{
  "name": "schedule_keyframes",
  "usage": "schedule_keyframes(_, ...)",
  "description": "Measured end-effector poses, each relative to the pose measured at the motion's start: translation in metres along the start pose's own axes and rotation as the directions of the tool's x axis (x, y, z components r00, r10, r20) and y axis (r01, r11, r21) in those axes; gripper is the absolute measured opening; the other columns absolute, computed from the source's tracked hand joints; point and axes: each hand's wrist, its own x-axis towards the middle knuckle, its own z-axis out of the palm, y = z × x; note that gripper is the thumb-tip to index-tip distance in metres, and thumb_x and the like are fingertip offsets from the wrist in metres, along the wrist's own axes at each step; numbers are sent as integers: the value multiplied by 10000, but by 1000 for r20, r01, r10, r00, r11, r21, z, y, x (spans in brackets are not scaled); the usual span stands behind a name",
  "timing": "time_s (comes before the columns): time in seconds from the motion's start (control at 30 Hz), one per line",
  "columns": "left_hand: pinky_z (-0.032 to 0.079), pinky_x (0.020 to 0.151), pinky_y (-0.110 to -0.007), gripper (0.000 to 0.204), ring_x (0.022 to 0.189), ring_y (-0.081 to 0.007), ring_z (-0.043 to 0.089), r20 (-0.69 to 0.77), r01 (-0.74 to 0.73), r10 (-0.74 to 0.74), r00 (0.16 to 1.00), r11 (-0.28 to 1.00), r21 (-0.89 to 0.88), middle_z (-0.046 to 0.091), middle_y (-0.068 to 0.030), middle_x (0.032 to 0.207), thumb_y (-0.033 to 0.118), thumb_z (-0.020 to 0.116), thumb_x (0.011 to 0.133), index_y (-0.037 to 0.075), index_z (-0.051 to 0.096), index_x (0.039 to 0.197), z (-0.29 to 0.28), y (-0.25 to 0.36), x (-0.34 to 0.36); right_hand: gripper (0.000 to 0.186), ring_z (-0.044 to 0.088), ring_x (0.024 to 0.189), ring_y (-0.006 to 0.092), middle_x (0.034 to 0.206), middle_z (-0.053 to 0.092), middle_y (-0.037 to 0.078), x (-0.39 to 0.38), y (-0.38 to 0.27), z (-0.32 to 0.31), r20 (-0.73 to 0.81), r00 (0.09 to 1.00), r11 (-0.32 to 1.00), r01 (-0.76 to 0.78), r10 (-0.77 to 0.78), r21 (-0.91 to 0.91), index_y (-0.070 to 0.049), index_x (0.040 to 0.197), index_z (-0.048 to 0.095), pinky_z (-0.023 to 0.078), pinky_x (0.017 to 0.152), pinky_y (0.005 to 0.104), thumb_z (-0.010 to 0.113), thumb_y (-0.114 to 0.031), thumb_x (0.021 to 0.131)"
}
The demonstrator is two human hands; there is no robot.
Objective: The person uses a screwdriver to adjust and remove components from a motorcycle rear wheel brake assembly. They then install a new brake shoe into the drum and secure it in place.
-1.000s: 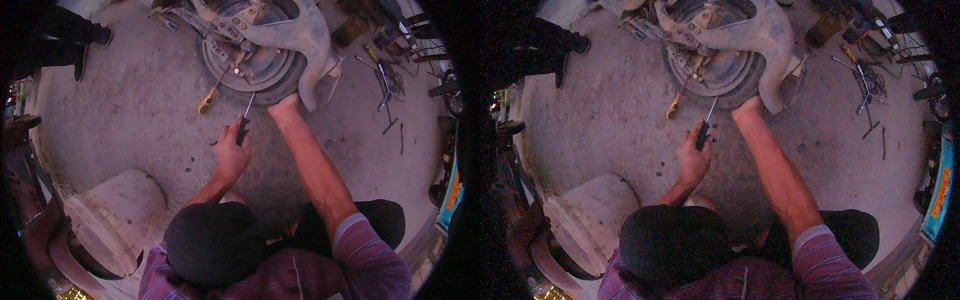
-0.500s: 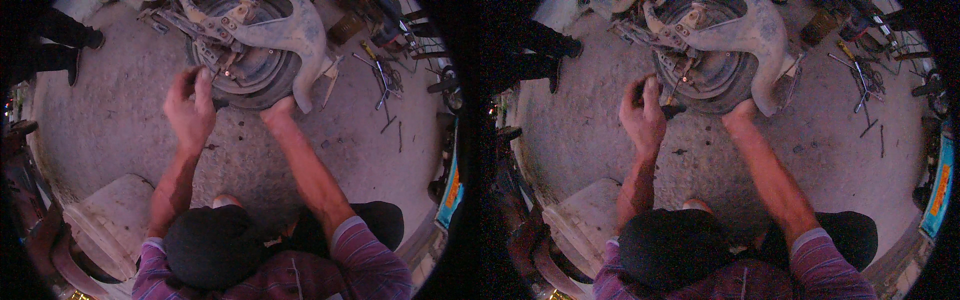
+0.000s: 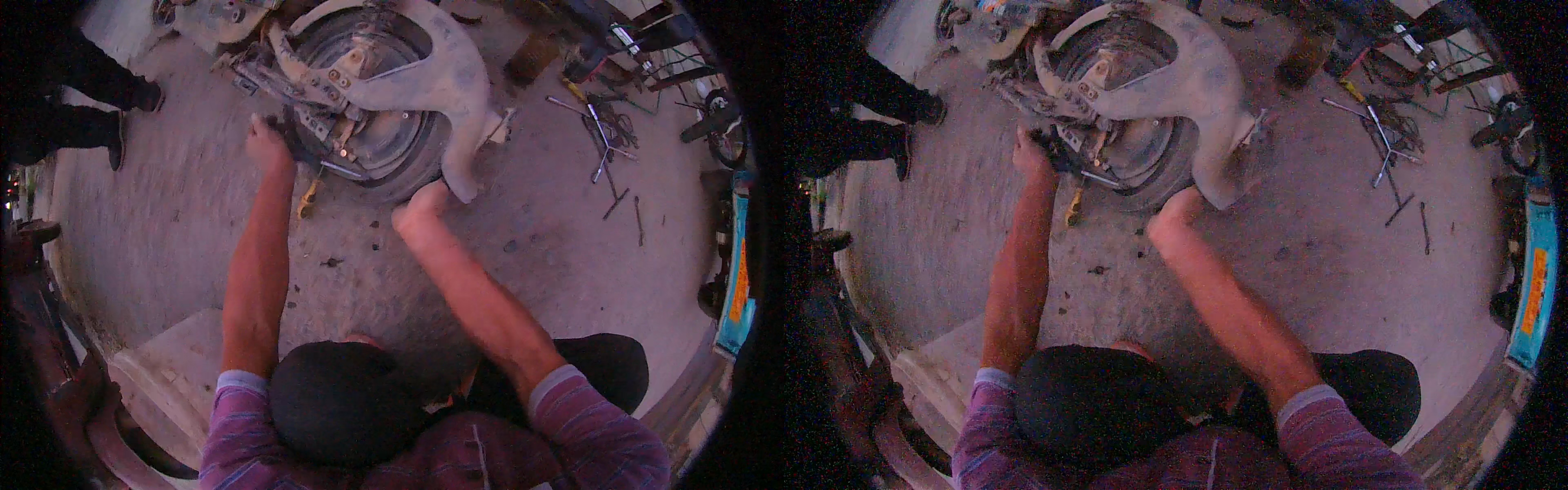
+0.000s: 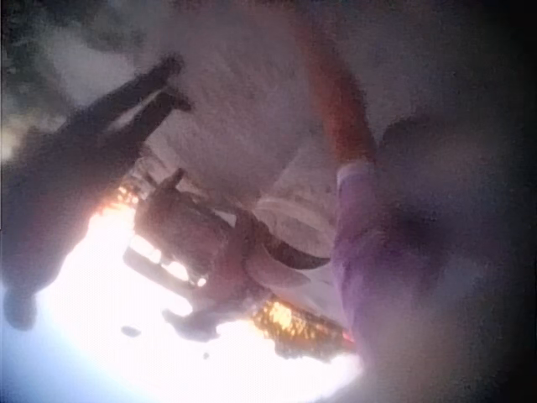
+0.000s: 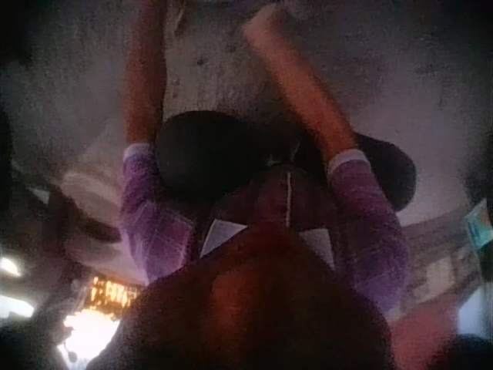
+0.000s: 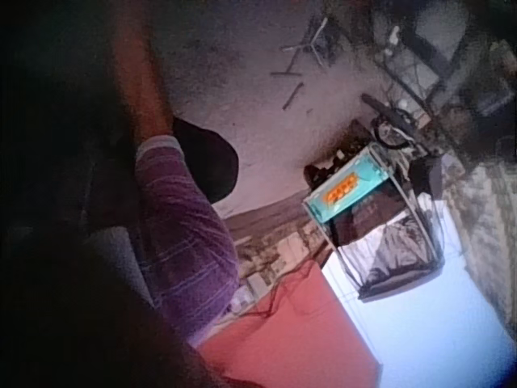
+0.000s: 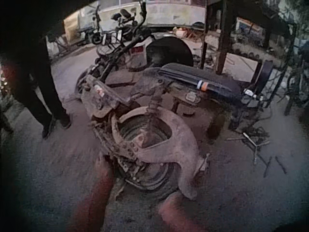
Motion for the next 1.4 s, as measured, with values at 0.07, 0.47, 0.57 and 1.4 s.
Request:
schedule_keyframes(0.07,550,699,-391,461,762,-233,685,-1,54,-54,999,996,73,710,-113,874,432,539,1039,4,706,998,-25,-17,6,706,439,1417,241,1612,421,55,16,11,-8,5,1000,999,-21,21,-31,-70,1564,419,335,1203,405,385,-543,1041)
schedule_keyframes(0.47,501,674,-415,428,699,-235,623,666,-490,-4,746,674,553,679,-163,789,346,606,1041,-65,674,948,-137,15,-48,765,523,1276,263,1493,503,86,43,31,-31,153,964,947,-173,219,-269,-135,1550,376,470,1008,439,387,-684,1017)
schedule_keyframes(0.57,490,654,-442,392,664,-315,624,721,-636,44,691,511,578,657,-195,744,332,621,1019,-45,680,931,-155,49,-62,712,574,1141,212,1329,596,51,30,-3,-52,253,933,825,-74,256,-561,-150,1401,516,543,880,432,428,-723,989)
schedule_keyframes(1.4,464,901,-455,376,1015,-324,580,811,-886,-443,383,73,458,645,-159,1072,315,666,961,-6,623,1152,-22,0,-104,426,625,846,178,949,684,35,18,-194,-363,591,759,659,299,273,-690,-57,1059,686,508,799,392,514,-446,1068)
